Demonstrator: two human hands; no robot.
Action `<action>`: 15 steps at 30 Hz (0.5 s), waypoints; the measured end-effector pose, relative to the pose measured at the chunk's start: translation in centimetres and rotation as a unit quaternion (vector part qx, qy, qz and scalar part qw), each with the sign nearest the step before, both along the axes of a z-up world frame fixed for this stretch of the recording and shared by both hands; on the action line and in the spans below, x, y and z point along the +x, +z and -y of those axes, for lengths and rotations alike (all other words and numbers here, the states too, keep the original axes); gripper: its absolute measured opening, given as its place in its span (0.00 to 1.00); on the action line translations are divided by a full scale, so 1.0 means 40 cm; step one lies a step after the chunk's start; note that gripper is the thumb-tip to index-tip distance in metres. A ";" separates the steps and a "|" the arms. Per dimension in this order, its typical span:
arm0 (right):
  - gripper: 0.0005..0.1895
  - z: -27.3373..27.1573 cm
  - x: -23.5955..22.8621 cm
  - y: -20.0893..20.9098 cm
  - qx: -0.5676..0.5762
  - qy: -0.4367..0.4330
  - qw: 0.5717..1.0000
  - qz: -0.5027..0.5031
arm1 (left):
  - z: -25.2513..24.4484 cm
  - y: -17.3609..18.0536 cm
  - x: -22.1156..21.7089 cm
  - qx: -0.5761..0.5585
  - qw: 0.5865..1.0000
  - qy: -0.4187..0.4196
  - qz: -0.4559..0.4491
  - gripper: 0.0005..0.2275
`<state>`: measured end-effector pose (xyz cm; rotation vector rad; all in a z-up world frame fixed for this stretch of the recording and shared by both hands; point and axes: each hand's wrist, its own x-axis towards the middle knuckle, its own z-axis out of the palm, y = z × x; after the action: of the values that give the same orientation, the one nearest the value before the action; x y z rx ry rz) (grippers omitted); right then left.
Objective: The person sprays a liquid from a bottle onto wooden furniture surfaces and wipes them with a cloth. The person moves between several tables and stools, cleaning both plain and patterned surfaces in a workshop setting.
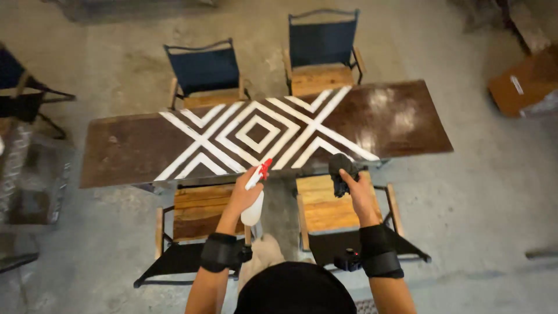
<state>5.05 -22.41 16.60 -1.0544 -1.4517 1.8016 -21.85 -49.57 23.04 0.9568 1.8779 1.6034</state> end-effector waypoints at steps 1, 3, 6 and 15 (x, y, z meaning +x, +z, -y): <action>0.22 0.020 0.017 0.012 -0.006 -0.010 1.000 0.008 | -0.008 -0.008 -0.002 -0.006 1.000 -0.010 0.008 0.18; 0.20 0.017 0.013 0.055 -0.018 -0.059 0.998 -0.027 | -0.069 -0.006 -0.045 -0.001 0.997 -0.071 0.001 0.16; 0.20 -0.008 0.017 0.010 -0.059 -0.077 0.995 -0.028 | -0.158 -0.113 -0.116 0.028 0.997 -0.075 -0.017 0.21; 0.23 -0.158 -0.283 -0.233 -0.084 -0.139 0.978 0.133 | -0.451 -0.363 -0.408 -0.010 0.995 -0.087 0.057 0.19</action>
<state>-6.27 -16.09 7.27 -1.5518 -1.2374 1.6484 -38.18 -31.54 8.51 0.9706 1.6827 1.5011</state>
